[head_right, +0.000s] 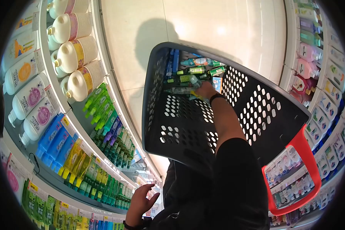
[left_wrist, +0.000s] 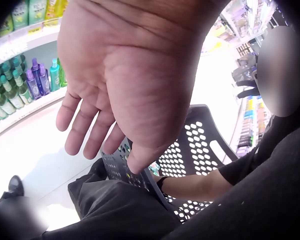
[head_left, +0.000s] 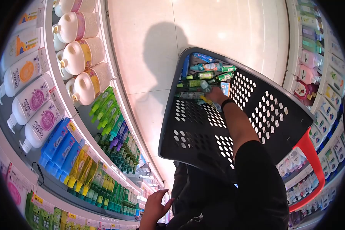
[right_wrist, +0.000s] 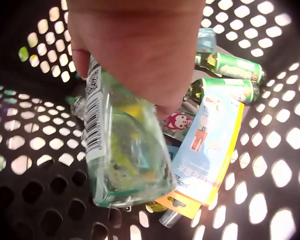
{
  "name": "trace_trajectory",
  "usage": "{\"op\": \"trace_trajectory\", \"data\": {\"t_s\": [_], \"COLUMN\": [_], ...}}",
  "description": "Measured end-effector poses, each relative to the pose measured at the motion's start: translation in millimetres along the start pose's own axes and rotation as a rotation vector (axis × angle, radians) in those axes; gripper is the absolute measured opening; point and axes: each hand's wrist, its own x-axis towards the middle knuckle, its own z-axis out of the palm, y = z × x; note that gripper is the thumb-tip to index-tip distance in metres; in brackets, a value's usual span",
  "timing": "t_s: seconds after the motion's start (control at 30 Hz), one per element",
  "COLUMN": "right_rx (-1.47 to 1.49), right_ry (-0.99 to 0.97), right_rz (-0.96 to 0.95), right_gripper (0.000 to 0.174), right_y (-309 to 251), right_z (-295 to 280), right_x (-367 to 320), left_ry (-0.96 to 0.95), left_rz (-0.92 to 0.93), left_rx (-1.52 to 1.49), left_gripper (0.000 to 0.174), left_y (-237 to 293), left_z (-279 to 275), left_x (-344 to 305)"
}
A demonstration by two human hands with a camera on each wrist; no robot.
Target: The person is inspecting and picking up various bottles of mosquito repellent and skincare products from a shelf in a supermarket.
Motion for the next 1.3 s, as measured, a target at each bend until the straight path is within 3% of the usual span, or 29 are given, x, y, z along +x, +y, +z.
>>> {"op": "trace_trajectory", "data": {"t_s": [0.1, 0.23, 0.3, 0.43, 0.53, 0.6, 0.63, 0.73, 0.83, 0.9, 1.0, 1.03, 1.13, 1.23, 1.3], "right_rx": [-0.087, -0.218, -0.660, -0.640, -0.547, -0.040, 0.078, 0.382, 0.572, 0.621, 0.660, 0.681, 0.549, 0.453, 0.327], "right_ry": [-0.105, -0.090, -0.035, -0.040, 0.016, 0.027, 0.138, 0.184, 0.027, -0.079, -0.331, -0.492, -0.710, -1.088, -1.266], "right_rz": [-0.123, -0.187, -0.204, -0.105, -0.145, -0.044, -0.112, -0.482, -0.664, -0.804, -0.967, -1.000, -1.145, -1.175, -1.155], "right_gripper": [0.050, 0.054, 0.054, 0.050, 0.050, 0.048, 0.043, 0.036, 0.036, 0.036, 0.035, 0.032, 0.030, 0.029, 0.028], "right_y": [12, 13, 6, -15, -25, -31, -67, -102, -156, -195, -254, -269, -304, -308, -292], "right_z": [24, 56, 68, 58, 29, 13, -13, -40, -68, -72, -81, -64, 11, 86, 144], "right_x": [-16, -25, -26, -36, -51, -59, -114, -186, -296, -377, -448, -484, -630, -718, -768], "left_ry": [0.018, 0.055, 0.062, 0.107, 0.107, 0.157, 0.207, 0.338, 0.568, 0.612, 0.796, 0.877, 0.996, 0.941, 0.883], "left_rz": [0.021, 0.043, 0.042, 0.046, 0.048, 0.083, 0.118, 0.202, 0.336, 0.273, 0.400, 0.423, 0.535, 0.618, 0.812], "left_rx": [-0.002, 0.014, 0.013, 0.015, -0.001, 0.003, 0.008, 0.029, 0.018, -0.029, -0.081, -0.128, -0.385, -0.732, -0.930], "left_gripper": [0.041, 0.040, 0.040, 0.041, 0.042, 0.041, 0.040, 0.040, 0.039, 0.039, 0.044, 0.044, 0.049, 0.044, 0.034], "left_y": [-2, -11, -13, -9, -3, -2, 4, 13, 25, 32, 42, 40, 4, -24, -43], "left_z": [3, 12, 15, 21, 24, 29, 29, 27, 21, 23, 21, 33, 73, 117, 155], "left_x": [-2, -9, -14, -32, -49, -53, -76, -117, -168, -217, -212, -234, -332, -382, -415]}}
